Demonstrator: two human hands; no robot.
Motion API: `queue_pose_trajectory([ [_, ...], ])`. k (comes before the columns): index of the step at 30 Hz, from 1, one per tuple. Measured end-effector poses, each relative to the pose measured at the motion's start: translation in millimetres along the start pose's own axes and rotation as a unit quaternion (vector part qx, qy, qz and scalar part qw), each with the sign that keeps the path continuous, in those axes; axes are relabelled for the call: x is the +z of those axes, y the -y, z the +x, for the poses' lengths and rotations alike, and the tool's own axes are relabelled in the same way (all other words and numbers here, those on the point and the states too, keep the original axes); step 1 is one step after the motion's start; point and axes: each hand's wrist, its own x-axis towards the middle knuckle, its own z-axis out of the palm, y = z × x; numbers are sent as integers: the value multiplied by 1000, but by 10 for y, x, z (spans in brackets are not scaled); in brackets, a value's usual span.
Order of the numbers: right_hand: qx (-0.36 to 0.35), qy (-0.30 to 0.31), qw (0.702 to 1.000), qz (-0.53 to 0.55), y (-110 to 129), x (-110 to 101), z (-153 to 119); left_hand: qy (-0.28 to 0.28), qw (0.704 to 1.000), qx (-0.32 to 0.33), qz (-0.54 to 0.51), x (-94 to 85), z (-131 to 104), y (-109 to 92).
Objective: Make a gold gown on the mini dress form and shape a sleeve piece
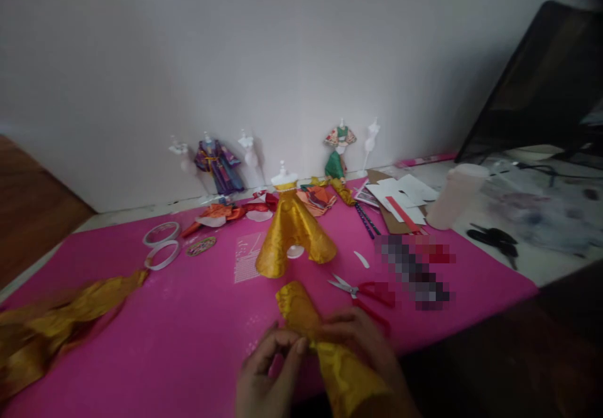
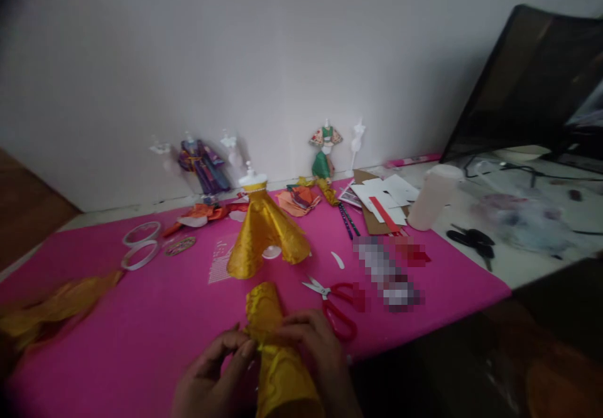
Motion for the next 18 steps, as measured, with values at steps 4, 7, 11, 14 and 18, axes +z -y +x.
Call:
queue_pose_trajectory([
  [4, 19, -22, 999, 34, -21, -100, 24, 6, 1000, -1, -26, 5, -35, -76],
  [7, 20, -48, 996, 66, 36, -103, 45, 26, 999, -11, -38, -11, -75, -104],
  [11, 25, -54, 996, 72, 51, -62, 25, 10, 999, -8, -49, 16, -104, -76],
  [14, 40, -30, 996, 75, 23, -52, -19, -8, 999, 20, -47, 53, -98, 8],
  [18, 47, 13, 996, 81, -3, -27, -58, -3, 998, 53, -27, 67, -62, 117],
])
